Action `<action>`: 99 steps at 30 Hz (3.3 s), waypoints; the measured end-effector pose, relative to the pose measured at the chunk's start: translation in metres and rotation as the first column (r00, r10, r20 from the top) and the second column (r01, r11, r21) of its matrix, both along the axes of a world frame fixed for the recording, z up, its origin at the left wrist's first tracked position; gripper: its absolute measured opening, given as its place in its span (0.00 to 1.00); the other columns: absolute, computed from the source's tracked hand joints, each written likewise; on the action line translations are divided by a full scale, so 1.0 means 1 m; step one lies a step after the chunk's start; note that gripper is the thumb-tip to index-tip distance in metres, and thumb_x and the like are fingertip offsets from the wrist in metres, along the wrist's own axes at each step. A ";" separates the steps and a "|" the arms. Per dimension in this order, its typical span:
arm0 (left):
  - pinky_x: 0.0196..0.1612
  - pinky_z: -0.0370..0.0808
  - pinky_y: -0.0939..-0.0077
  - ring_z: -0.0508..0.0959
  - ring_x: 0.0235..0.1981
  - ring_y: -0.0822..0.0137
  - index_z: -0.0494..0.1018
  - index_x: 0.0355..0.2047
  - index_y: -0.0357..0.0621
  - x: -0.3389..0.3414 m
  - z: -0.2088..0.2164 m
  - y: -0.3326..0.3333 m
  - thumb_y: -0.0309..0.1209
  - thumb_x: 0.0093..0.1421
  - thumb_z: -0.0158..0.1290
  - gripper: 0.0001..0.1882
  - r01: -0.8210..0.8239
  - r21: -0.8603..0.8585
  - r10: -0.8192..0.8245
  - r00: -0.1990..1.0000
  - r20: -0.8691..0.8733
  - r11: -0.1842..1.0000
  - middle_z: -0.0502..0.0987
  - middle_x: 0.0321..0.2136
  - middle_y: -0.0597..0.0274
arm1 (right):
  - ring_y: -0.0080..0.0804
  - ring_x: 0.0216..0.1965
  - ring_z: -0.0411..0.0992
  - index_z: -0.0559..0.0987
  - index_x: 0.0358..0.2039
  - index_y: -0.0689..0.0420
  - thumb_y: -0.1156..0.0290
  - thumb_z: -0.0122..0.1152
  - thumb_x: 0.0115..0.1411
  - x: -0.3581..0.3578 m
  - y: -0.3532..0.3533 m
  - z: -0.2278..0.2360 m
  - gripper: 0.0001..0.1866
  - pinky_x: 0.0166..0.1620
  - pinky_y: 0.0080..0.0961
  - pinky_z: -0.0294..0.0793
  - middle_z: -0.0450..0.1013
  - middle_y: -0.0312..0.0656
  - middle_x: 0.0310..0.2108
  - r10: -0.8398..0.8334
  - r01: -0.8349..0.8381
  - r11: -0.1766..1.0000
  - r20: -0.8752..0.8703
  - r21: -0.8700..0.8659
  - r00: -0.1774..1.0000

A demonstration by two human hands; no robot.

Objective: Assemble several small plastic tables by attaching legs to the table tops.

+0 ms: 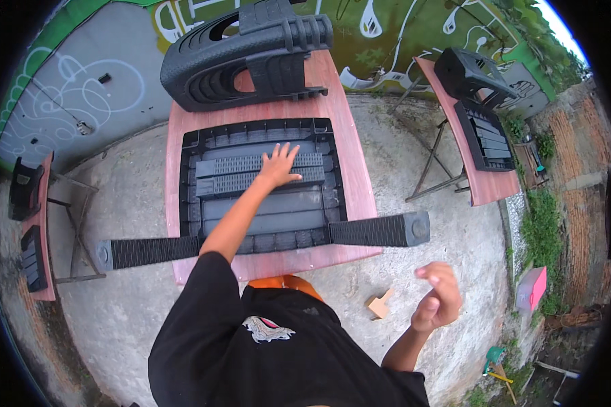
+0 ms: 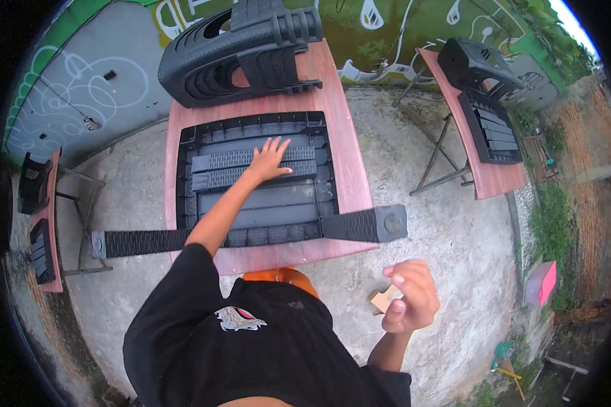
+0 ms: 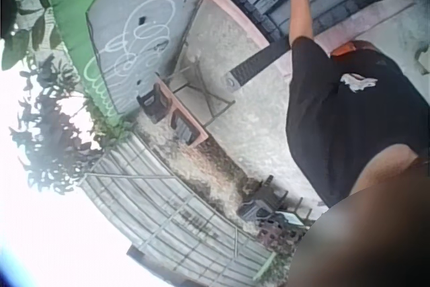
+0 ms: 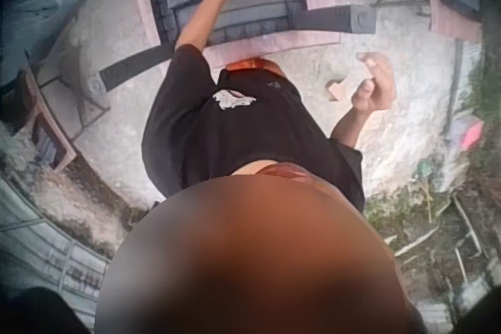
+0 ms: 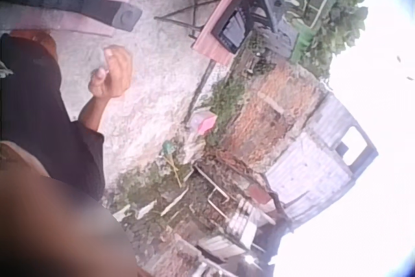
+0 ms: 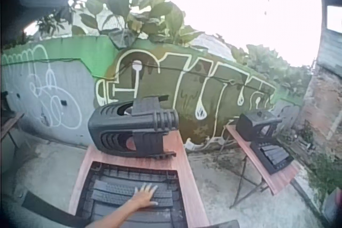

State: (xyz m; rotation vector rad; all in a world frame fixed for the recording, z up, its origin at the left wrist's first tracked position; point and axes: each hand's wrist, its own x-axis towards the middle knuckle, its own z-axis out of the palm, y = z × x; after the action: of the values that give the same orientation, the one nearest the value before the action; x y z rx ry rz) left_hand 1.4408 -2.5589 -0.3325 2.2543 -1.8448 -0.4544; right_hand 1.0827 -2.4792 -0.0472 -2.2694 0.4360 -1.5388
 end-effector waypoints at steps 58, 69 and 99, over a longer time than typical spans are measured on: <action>0.52 0.68 0.69 0.75 0.44 0.66 0.72 0.43 0.42 -0.347 0.442 -0.102 0.42 0.64 0.40 0.19 -0.669 -0.743 -0.258 0.721 -0.643 -0.016 0.77 0.42 0.62 | 0.50 0.66 0.51 0.47 0.67 0.54 0.58 0.78 0.39 -0.043 -0.345 0.104 0.61 0.64 0.46 0.53 0.51 0.54 0.65 0.972 -0.869 0.232 -0.060 0.437 0.229; 0.51 0.65 0.74 0.69 0.47 0.67 0.70 0.48 0.38 -0.252 0.346 -0.183 0.34 0.65 0.41 0.16 -0.437 -0.897 0.307 0.863 -0.401 0.059 0.71 0.48 0.59 | 0.31 0.37 0.77 0.69 0.49 0.65 0.69 0.74 0.37 0.060 -0.424 0.059 0.37 0.44 0.27 0.75 0.77 0.47 0.36 0.912 -0.863 0.398 -0.028 0.312 0.410; 0.44 0.67 0.57 0.71 0.43 0.54 0.73 0.39 0.43 -0.235 -0.033 -0.162 0.32 0.58 0.50 0.11 -0.962 -0.200 0.941 -0.113 -0.319 -0.184 0.72 0.38 0.58 | 0.31 0.48 0.68 0.68 0.48 0.67 0.86 0.66 0.44 0.241 -0.420 -0.154 0.29 0.51 0.27 0.70 0.68 0.45 0.49 0.936 -0.758 0.271 0.020 0.593 0.351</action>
State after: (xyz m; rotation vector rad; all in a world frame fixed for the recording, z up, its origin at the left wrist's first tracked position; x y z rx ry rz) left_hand 1.2062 -2.7209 -0.3656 2.4166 0.3741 0.1844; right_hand 1.3233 -2.8987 -0.2015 -1.7349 -0.3287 -0.3411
